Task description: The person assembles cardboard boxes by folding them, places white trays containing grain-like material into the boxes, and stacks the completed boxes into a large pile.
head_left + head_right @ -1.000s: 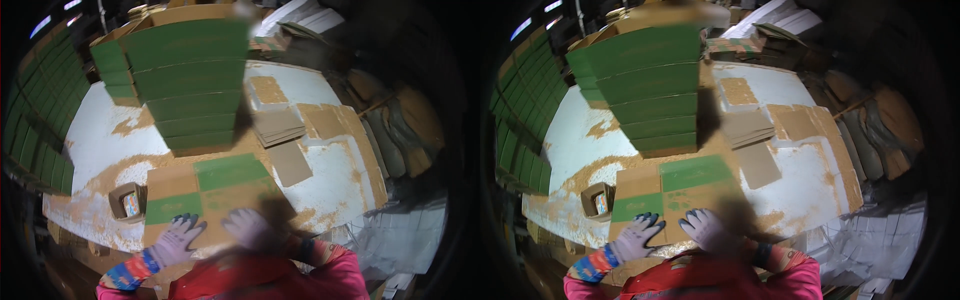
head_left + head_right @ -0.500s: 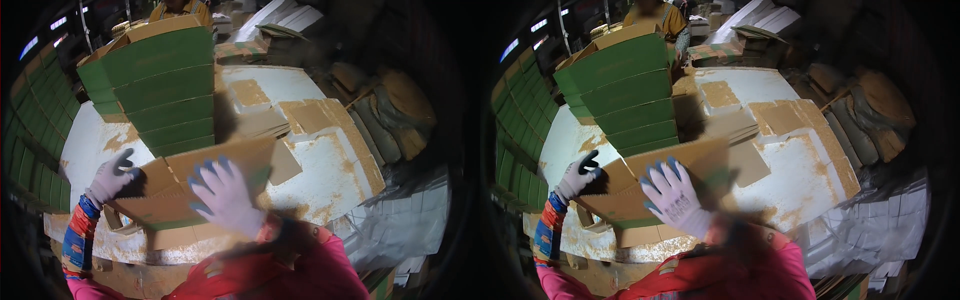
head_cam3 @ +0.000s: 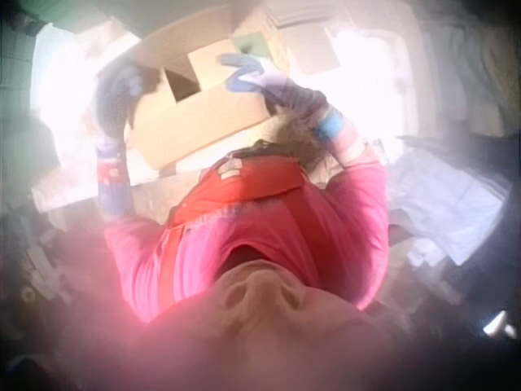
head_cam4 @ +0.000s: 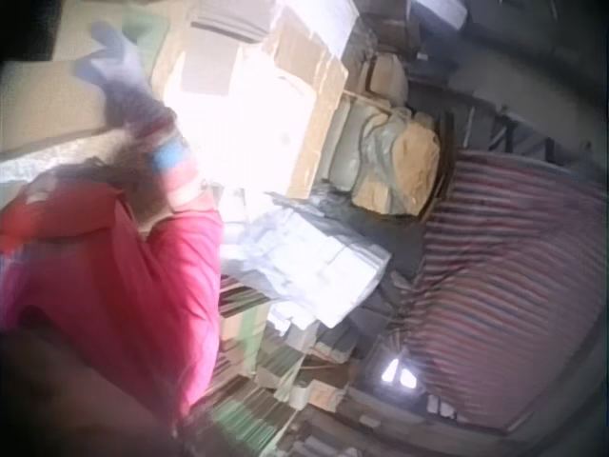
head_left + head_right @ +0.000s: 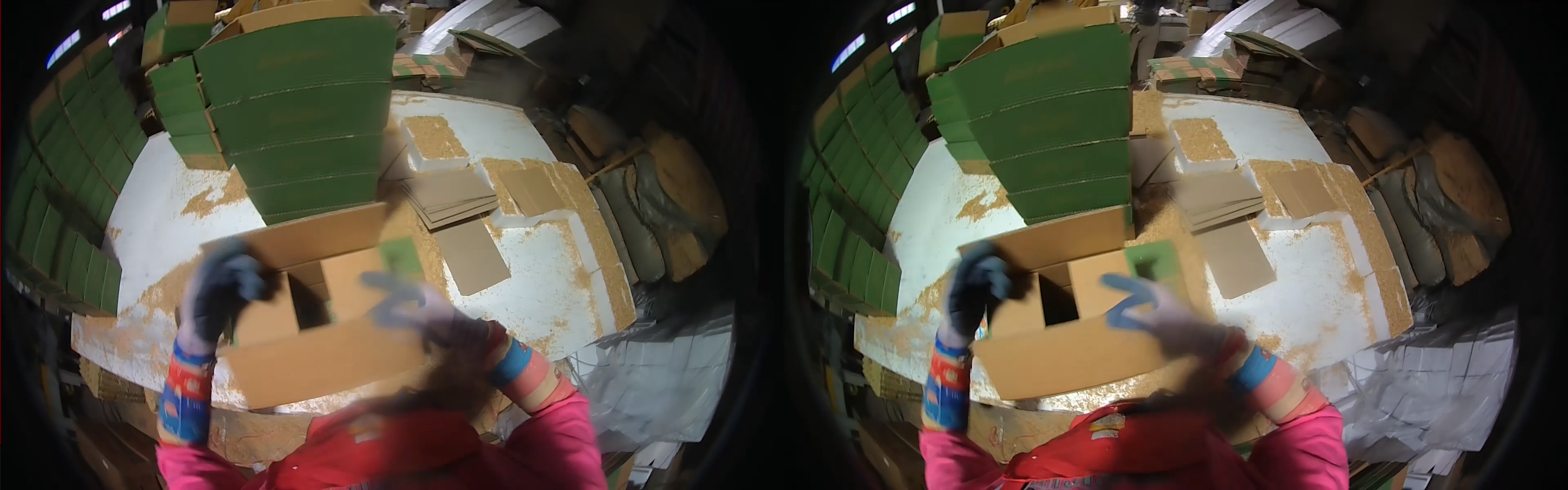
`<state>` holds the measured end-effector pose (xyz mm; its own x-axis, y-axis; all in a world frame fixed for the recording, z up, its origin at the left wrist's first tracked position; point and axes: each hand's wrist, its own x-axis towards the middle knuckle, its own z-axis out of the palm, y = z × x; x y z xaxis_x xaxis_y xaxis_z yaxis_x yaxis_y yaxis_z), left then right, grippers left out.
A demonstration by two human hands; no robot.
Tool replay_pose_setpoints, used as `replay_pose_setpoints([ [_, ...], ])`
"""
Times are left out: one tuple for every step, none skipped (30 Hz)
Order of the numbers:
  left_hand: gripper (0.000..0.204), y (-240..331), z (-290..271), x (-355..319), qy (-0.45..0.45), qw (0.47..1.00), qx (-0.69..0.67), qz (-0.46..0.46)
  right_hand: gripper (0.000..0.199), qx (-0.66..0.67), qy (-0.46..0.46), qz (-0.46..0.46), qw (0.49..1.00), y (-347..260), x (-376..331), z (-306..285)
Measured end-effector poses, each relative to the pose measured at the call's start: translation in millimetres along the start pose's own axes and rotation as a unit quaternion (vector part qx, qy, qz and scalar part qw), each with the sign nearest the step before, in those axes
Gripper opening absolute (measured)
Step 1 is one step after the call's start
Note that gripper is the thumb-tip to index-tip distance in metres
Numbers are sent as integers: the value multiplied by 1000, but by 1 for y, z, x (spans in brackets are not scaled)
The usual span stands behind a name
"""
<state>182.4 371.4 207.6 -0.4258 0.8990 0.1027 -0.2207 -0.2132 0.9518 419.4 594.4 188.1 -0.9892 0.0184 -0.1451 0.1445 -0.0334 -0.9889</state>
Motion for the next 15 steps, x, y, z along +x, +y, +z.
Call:
replay_pose_setpoints([
  [63, -7, -11, -4, 77, 993, 28, 87, 59, -39, 68, 0, 997, 0, 3, -3],
  [74, -18, -17, -9, 222, 961, 125, 110, 58, -82, 168, 23, 982, -6, 5, -6],
  [94, -28, -21, -14, 141, 945, 294, 35, 57, -157, 169, 14, 973, -13, 7, -7],
  [109, -37, -24, -19, 86, 977, 196, 1, 55, -381, 180, -90, 902, -24, 11, -9],
  [111, -48, -24, -23, 122, 958, 257, 28, 52, -589, 181, -157, 772, -36, 15, -6],
  [112, -52, -29, -28, 99, 933, 345, 7, 50, -757, 142, -190, 608, -48, 23, -8],
  [116, -61, -28, -31, 105, 976, 190, -14, 50, -733, 254, -244, 582, -61, 33, -15],
  [117, -63, -33, -34, 150, 939, 309, 28, 51, -706, 332, -271, 564, -70, 43, -25],
  [118, -68, -35, -35, 158, 890, 420, 76, 52, -675, 414, -255, 555, -74, 47, -30],
  [120, -70, -38, -39, 152, 814, 551, 107, 53, -622, 298, -227, 688, -72, 50, -35],
  [123, -72, -40, -39, 200, 766, 600, 121, 54, -545, 183, -150, 805, -67, 50, -39],
  [122, -73, -40, -41, 237, 742, 606, 160, 55, -449, 62, -69, 889, -57, 47, -40],
  [122, -72, -41, -40, 209, 758, 592, 175, 59, -516, 41, -109, 848, -45, 43, -41],
  [122, -72, -37, -41, 242, 779, 548, 186, 64, -575, 13, -141, 806, -28, 30, -35],
  [119, -67, -36, -39, 228, 848, 459, 136, 68, -624, -17, -196, 756, -11, 17, -26],
])
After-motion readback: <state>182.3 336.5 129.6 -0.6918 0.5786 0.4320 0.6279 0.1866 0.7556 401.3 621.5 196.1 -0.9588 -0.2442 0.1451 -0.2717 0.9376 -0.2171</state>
